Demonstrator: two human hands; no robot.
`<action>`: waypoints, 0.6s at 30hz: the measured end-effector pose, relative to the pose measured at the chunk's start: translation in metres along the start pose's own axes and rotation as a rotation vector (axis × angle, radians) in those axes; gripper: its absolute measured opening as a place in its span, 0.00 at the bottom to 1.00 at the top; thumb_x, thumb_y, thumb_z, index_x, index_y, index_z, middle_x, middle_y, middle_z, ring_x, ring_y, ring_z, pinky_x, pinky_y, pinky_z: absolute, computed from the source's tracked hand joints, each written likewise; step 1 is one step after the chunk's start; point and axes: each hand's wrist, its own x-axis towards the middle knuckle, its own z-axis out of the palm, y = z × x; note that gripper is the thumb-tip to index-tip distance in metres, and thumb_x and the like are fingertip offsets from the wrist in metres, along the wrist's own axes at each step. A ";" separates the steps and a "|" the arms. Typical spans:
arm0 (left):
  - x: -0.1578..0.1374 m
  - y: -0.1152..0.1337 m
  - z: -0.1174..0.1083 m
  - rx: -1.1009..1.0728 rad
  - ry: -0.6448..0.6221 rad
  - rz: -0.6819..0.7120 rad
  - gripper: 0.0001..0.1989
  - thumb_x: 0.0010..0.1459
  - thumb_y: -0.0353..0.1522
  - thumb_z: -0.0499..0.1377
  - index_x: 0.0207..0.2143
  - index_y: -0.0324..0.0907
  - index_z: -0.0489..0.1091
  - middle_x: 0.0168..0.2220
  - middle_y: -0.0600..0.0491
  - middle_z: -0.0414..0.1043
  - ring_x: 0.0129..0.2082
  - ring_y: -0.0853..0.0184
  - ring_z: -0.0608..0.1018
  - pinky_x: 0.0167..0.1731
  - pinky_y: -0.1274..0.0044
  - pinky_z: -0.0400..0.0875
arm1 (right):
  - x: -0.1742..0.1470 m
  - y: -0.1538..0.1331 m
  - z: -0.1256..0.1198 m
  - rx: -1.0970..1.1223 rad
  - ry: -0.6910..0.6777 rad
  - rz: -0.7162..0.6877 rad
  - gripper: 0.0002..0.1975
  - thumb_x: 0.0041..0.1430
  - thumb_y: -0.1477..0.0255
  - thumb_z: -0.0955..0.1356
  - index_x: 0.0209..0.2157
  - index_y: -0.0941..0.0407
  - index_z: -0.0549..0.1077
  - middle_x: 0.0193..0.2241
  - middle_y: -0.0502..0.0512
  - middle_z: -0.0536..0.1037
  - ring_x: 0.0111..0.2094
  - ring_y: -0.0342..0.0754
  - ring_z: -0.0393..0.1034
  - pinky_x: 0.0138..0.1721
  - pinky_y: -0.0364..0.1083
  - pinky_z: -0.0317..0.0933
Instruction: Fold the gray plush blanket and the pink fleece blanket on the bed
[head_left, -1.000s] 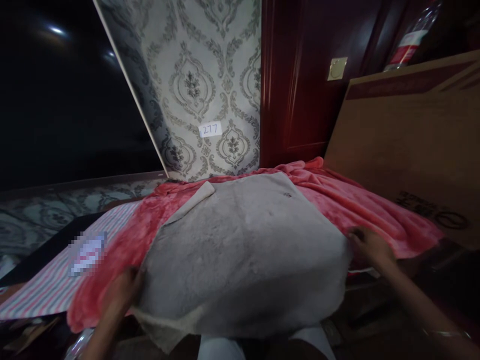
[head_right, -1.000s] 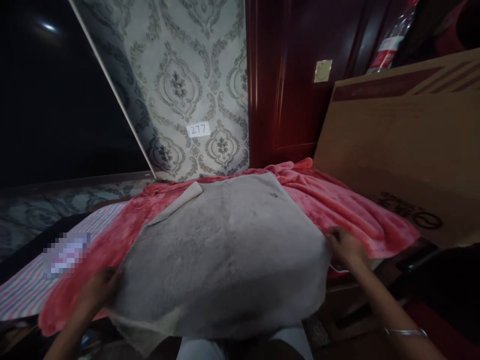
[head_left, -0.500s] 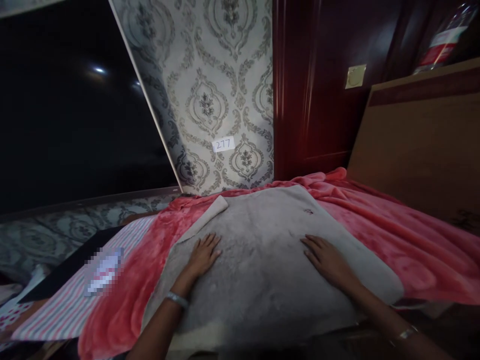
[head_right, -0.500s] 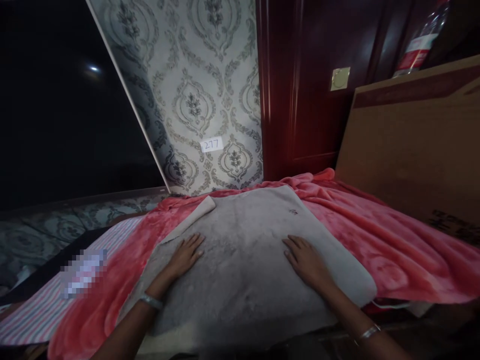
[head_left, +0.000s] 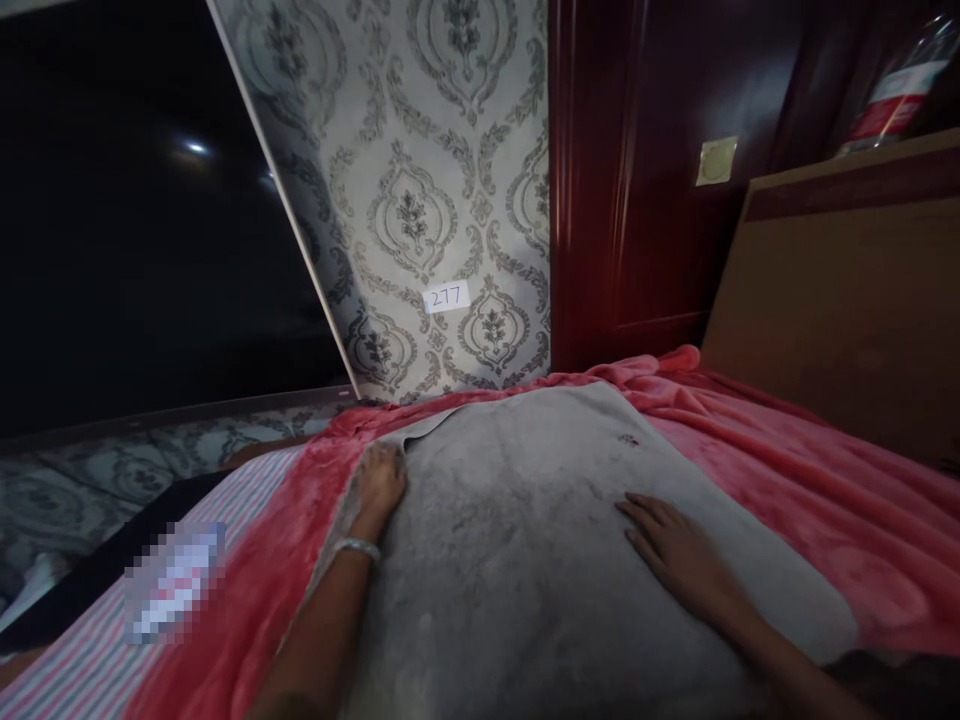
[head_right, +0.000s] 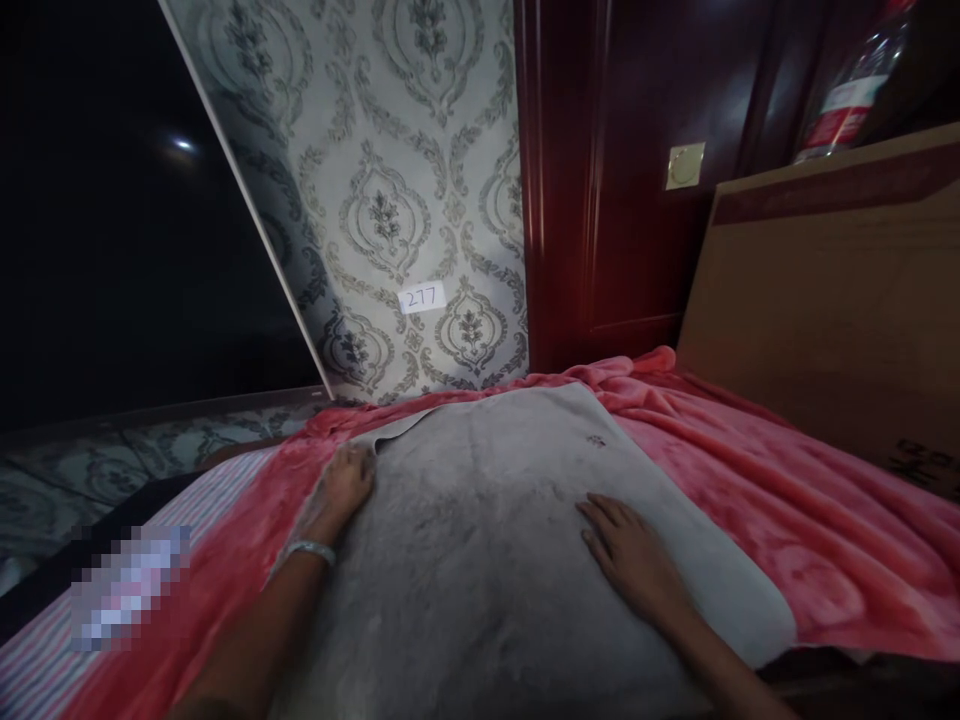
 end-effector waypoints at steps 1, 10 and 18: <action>0.002 0.007 0.005 0.004 -0.018 0.042 0.19 0.64 0.33 0.55 0.57 0.43 0.70 0.65 0.44 0.59 0.63 0.56 0.66 0.60 0.63 0.63 | 0.000 0.000 0.000 0.000 0.001 0.002 0.25 0.68 0.59 0.57 0.56 0.54 0.74 0.58 0.61 0.72 0.58 0.58 0.67 0.59 0.61 0.61; 0.050 0.018 0.016 0.033 -0.039 -0.007 0.21 0.61 0.34 0.53 0.54 0.41 0.72 0.67 0.39 0.55 0.56 0.48 0.70 0.51 0.60 0.69 | -0.001 0.001 -0.003 -0.007 -0.006 -0.009 0.25 0.68 0.58 0.57 0.56 0.53 0.74 0.58 0.59 0.72 0.58 0.58 0.67 0.59 0.62 0.61; 0.119 0.012 0.022 -0.055 0.053 -0.049 0.18 0.64 0.35 0.54 0.54 0.36 0.69 0.54 0.39 0.69 0.49 0.57 0.74 0.46 0.65 0.72 | -0.003 0.000 -0.005 -0.010 -0.027 0.016 0.24 0.69 0.57 0.58 0.58 0.50 0.73 0.60 0.58 0.71 0.59 0.58 0.66 0.59 0.63 0.62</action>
